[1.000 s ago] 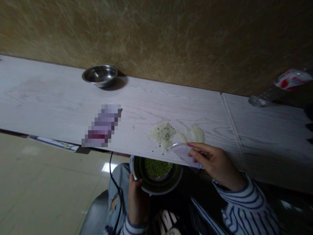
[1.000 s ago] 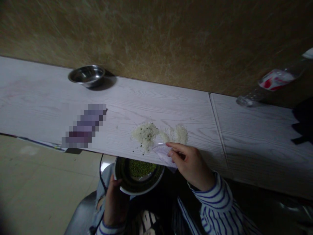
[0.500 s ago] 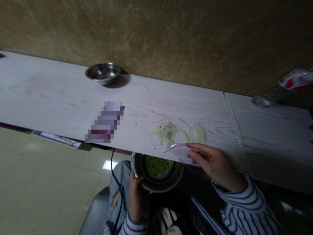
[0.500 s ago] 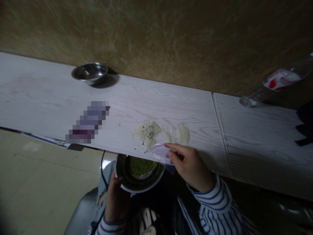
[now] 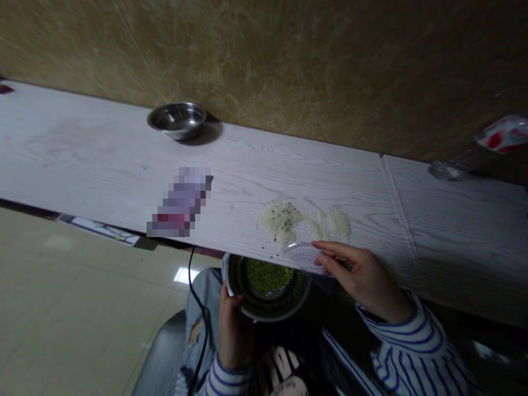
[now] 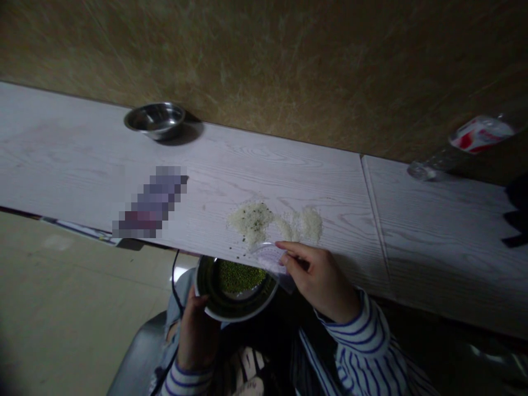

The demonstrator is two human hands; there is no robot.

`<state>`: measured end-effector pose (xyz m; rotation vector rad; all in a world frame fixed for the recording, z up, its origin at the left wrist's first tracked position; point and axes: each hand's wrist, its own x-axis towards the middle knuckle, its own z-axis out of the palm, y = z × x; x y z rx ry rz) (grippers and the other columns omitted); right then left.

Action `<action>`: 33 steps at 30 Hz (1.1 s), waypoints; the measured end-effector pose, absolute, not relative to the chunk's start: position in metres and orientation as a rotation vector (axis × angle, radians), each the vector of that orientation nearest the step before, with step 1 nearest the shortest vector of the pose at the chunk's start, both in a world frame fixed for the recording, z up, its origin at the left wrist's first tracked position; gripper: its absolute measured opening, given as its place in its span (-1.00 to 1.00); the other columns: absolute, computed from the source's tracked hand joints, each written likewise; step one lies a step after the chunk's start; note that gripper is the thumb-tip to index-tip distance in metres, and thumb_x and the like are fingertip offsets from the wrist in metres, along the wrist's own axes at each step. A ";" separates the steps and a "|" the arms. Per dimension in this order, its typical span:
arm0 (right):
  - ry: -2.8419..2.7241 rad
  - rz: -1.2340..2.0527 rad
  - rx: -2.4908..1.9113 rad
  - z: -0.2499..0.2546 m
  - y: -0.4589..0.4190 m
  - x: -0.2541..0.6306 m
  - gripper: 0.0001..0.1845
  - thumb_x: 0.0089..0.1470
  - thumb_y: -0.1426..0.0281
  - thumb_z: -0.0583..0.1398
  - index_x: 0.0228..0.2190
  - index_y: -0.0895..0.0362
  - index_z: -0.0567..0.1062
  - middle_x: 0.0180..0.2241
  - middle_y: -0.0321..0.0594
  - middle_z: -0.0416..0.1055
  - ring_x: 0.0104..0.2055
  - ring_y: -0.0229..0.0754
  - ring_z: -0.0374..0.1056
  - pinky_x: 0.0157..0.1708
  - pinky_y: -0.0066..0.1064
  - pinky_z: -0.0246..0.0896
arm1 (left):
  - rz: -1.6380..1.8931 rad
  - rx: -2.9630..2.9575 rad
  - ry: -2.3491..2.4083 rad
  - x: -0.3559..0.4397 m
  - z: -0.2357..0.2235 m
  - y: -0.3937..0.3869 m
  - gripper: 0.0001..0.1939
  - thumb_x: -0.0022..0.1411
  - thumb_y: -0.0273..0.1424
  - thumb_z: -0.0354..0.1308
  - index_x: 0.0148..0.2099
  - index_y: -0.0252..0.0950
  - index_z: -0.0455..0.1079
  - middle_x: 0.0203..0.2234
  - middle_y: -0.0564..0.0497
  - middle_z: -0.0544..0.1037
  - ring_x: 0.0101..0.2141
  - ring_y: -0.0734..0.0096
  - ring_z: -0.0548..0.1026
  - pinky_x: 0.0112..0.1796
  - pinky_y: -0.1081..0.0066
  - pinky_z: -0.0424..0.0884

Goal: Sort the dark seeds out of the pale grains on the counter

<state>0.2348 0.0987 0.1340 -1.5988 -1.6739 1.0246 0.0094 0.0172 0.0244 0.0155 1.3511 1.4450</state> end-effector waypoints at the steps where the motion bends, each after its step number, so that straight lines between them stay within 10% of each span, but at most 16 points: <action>1: -1.684 1.010 -1.601 0.134 0.098 0.236 -0.65 0.25 0.30 0.32 -0.05 0.07 0.87 -0.27 -0.09 0.84 -0.24 0.01 0.80 -0.16 -0.24 0.74 | 1.443 0.019 1.347 0.009 0.024 0.017 -0.35 -0.03 -0.18 0.43 0.17 -0.11 0.67 -0.06 -0.08 0.75 0.04 -0.11 0.65 0.03 0.09 0.60; 33: -1.835 0.902 -1.527 0.127 0.103 0.227 -0.65 0.32 0.41 0.29 -0.01 0.10 0.87 -0.16 -0.04 0.85 -0.14 0.03 0.83 -0.03 -0.22 0.78 | 1.433 0.004 1.338 0.009 0.027 0.021 -0.46 -0.06 -0.20 0.42 0.04 -0.11 0.65 -0.01 -0.07 0.75 0.01 -0.03 0.65 -0.07 0.18 0.57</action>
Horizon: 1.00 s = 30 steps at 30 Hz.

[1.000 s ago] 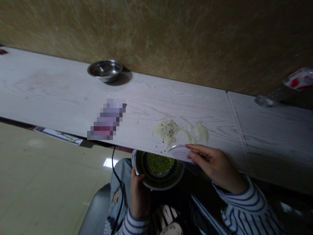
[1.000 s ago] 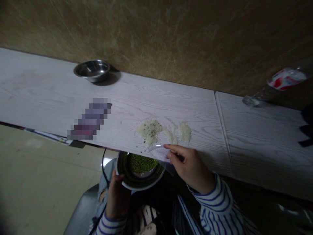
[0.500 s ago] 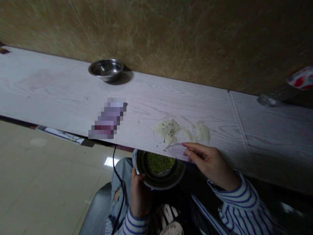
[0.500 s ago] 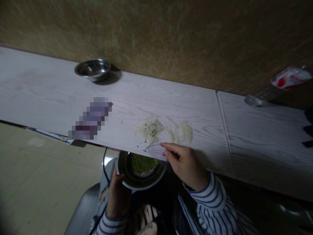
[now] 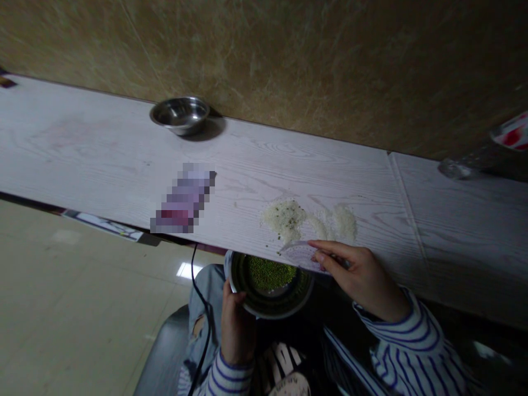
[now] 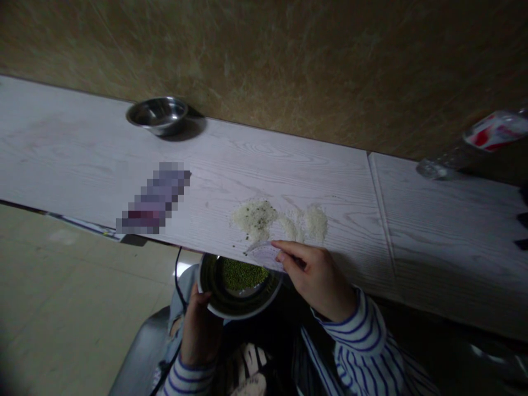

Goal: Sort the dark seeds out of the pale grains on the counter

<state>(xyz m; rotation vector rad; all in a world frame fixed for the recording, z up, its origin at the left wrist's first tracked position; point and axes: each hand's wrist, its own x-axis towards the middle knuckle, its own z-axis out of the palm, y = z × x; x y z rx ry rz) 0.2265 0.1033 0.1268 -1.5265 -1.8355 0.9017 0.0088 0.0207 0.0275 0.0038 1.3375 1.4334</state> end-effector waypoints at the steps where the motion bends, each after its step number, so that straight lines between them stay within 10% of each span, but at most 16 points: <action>1: -1.836 0.899 -1.526 0.126 0.103 0.226 -0.64 0.32 0.41 0.29 -0.01 0.11 0.87 -0.16 -0.03 0.85 -0.13 0.04 0.83 -0.01 -0.21 0.78 | 1.435 -0.001 1.337 0.009 0.027 0.021 -0.46 -0.06 -0.20 0.42 0.04 -0.11 0.65 -0.01 -0.07 0.76 0.01 -0.03 0.65 -0.07 0.18 0.58; 30: -1.728 0.662 -1.733 0.125 0.111 0.241 -0.58 0.27 0.33 0.28 -0.01 0.15 0.88 -0.20 -0.01 0.85 -0.40 -0.02 0.74 -0.43 -0.31 0.64 | 1.432 -0.002 1.328 0.006 0.022 0.020 -0.35 -0.05 -0.21 0.42 0.16 -0.11 0.67 -0.04 -0.09 0.75 -0.03 -0.04 0.67 -0.10 0.17 0.61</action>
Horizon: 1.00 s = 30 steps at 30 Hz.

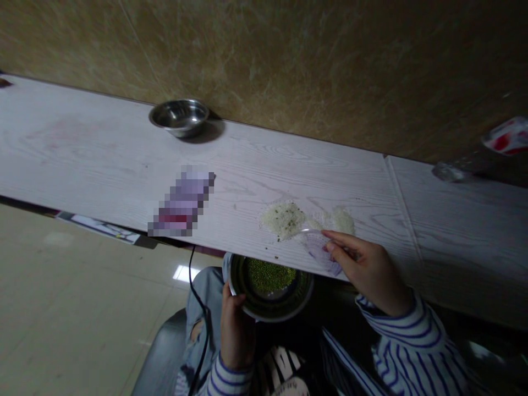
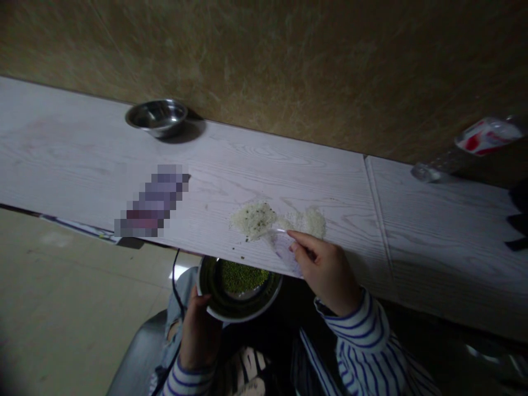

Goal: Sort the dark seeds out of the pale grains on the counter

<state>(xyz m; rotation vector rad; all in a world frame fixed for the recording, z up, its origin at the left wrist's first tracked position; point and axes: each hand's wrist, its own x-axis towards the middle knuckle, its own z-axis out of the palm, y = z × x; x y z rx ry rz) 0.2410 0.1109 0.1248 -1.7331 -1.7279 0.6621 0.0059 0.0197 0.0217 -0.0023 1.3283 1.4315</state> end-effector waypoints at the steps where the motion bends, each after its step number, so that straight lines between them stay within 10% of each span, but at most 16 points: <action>1: -1.720 0.661 -1.750 0.125 0.111 0.247 -0.58 0.27 0.33 0.29 0.00 0.16 0.87 -0.24 -0.02 0.84 -0.41 -0.02 0.74 -0.44 -0.32 0.63 | 1.428 0.007 1.325 0.006 0.021 0.019 -0.33 -0.04 -0.21 0.41 0.19 -0.11 0.66 -0.03 -0.09 0.75 -0.02 -0.05 0.67 -0.08 0.16 0.61; 30: -1.812 0.743 -1.576 0.127 0.107 0.201 -0.62 0.29 0.41 0.29 -0.02 0.08 0.88 -0.15 -0.04 0.85 -0.32 -0.04 0.78 -0.33 -0.35 0.69 | 1.442 0.010 1.312 0.003 0.025 0.017 -0.42 -0.03 -0.19 0.44 0.09 -0.11 0.66 0.03 -0.10 0.76 0.18 -0.22 0.65 0.15 -0.02 0.61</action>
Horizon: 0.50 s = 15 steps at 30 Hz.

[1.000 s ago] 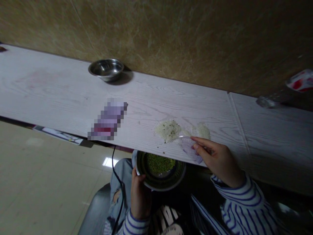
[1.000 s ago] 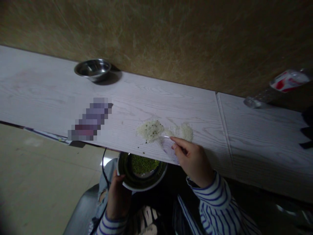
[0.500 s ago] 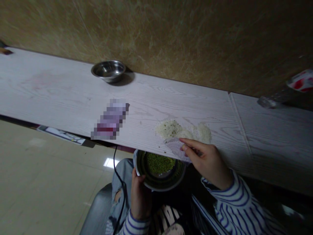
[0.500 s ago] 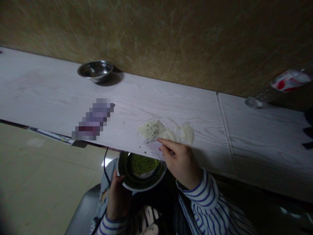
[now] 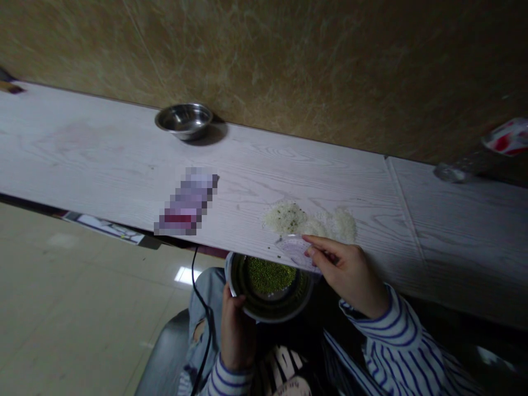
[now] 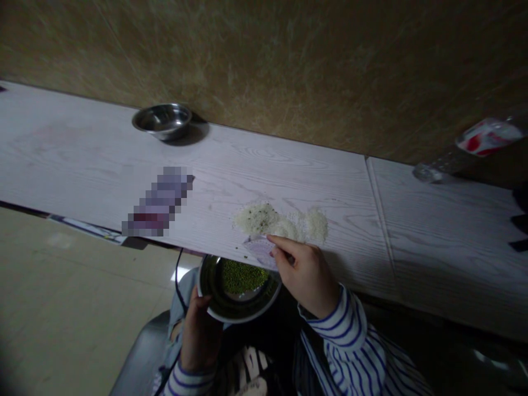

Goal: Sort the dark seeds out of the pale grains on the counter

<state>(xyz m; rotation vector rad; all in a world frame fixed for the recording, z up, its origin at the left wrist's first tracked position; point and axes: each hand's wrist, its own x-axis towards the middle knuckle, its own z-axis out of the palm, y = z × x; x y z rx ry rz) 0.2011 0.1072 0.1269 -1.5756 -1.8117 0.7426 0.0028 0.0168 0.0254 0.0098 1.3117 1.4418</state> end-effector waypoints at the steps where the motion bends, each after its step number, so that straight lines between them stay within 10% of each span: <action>1: -1.807 0.735 -1.581 0.128 0.106 0.204 -0.62 0.29 0.40 0.28 -0.02 0.09 0.88 -0.15 -0.04 0.85 -0.31 -0.03 0.78 -0.32 -0.35 0.69 | 1.437 0.009 1.315 0.003 0.025 0.017 -0.43 -0.03 -0.19 0.44 0.09 -0.11 0.65 0.01 -0.10 0.75 0.14 -0.19 0.66 0.12 0.01 0.62; 15: -1.767 0.748 -1.633 0.125 0.109 0.215 -0.61 0.33 0.37 0.29 0.04 0.14 0.86 -0.14 0.01 0.85 -0.40 -0.04 0.73 -0.40 -0.32 0.67 | 1.448 -0.024 1.328 0.005 0.025 0.016 -0.39 -0.10 -0.21 0.47 0.08 -0.10 0.67 0.06 -0.08 0.77 0.18 -0.20 0.64 0.13 0.02 0.60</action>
